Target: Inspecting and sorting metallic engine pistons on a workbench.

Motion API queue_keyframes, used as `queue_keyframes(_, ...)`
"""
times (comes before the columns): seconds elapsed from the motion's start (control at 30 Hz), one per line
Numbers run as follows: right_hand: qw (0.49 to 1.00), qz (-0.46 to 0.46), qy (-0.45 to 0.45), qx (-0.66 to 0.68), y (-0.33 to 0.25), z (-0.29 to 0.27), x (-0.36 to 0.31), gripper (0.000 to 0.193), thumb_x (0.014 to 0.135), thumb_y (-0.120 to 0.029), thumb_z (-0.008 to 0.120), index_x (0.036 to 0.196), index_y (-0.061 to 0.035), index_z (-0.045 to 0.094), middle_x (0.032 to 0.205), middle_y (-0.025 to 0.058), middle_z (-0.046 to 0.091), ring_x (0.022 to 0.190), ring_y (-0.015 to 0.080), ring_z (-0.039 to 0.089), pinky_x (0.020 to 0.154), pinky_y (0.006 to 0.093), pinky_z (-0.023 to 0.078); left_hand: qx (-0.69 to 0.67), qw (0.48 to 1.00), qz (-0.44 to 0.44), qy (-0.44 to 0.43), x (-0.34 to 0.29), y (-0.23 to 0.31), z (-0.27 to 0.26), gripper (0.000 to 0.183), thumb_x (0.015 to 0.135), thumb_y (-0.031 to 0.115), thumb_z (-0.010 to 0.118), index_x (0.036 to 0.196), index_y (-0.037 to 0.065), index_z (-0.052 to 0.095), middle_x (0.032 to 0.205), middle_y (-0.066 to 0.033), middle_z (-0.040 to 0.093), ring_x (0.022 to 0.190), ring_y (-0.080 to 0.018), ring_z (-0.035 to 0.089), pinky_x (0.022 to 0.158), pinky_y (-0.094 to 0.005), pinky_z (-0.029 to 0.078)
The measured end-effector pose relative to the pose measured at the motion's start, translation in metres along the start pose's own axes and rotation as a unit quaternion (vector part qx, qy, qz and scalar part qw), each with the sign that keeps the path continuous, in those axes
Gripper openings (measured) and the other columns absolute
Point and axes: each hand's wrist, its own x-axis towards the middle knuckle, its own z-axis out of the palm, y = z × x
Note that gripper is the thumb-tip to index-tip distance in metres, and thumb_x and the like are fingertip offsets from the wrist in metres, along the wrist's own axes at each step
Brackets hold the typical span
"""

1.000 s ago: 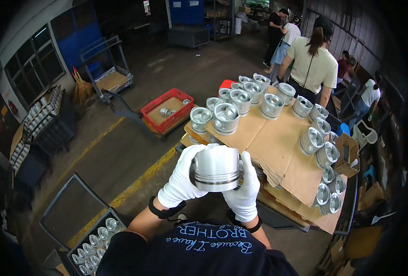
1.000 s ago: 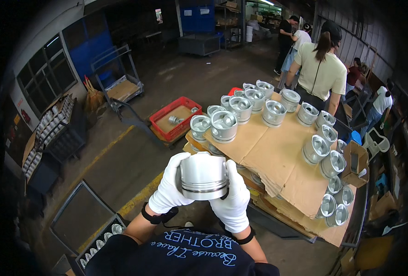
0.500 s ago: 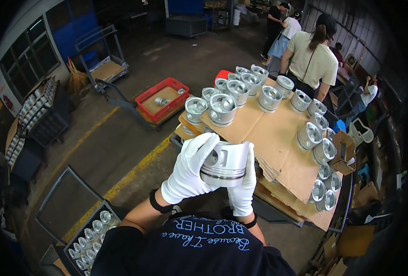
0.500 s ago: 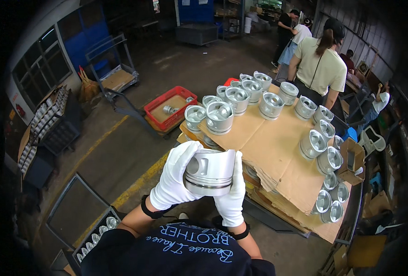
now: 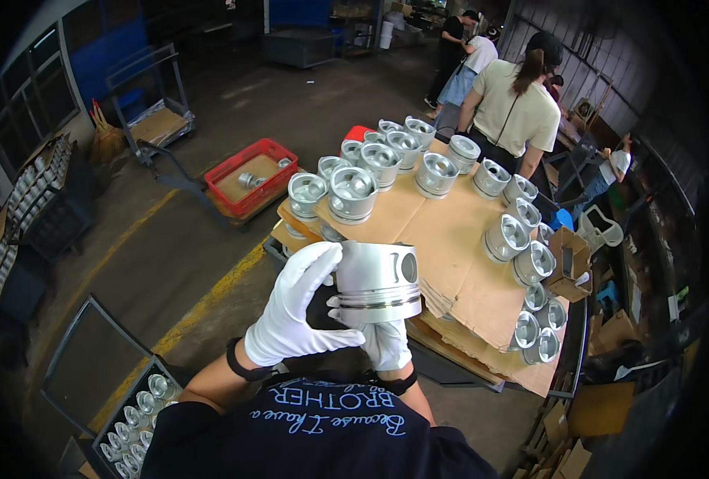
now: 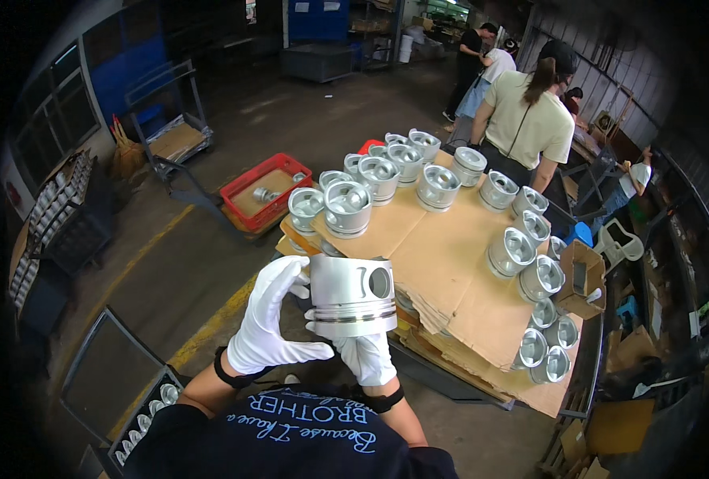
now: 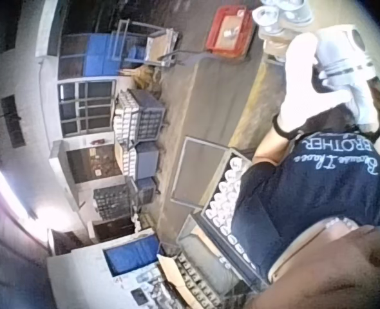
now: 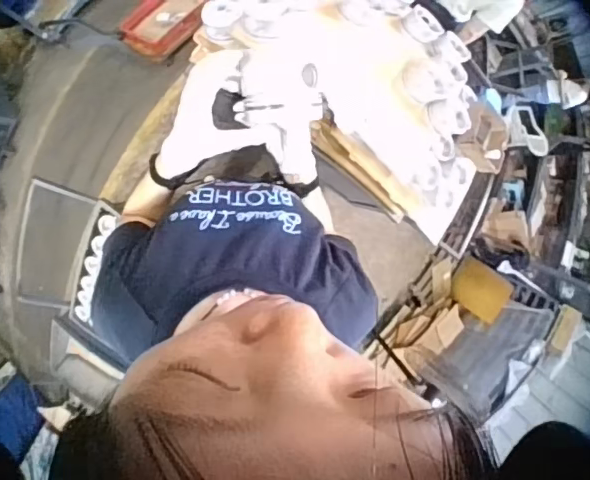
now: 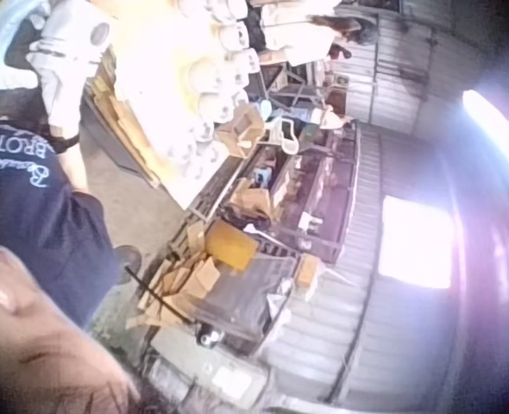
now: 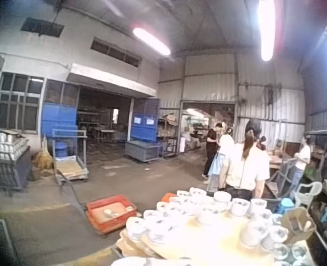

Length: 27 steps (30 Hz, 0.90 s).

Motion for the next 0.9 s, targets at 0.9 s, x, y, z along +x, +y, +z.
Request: queue_keyframes(0.9,0.569,-0.366,0.042,-0.735,-0.040,0.027,0.004,0.055,0.079,-0.001,0.070,0.133,0.0006,0.055,0.113,0.0185,0.067,0.101,0.0326,0.066,0.089,0.0392,0.053,-0.111,0.990,-0.006,-0.085,0.006,0.025,0.003,0.097,0.057,0.031,0.091,0.137,-0.001,0.046,0.133,-0.0178,0.056,0.120,-0.0323,0.057,0.105,-0.0413,0.043)
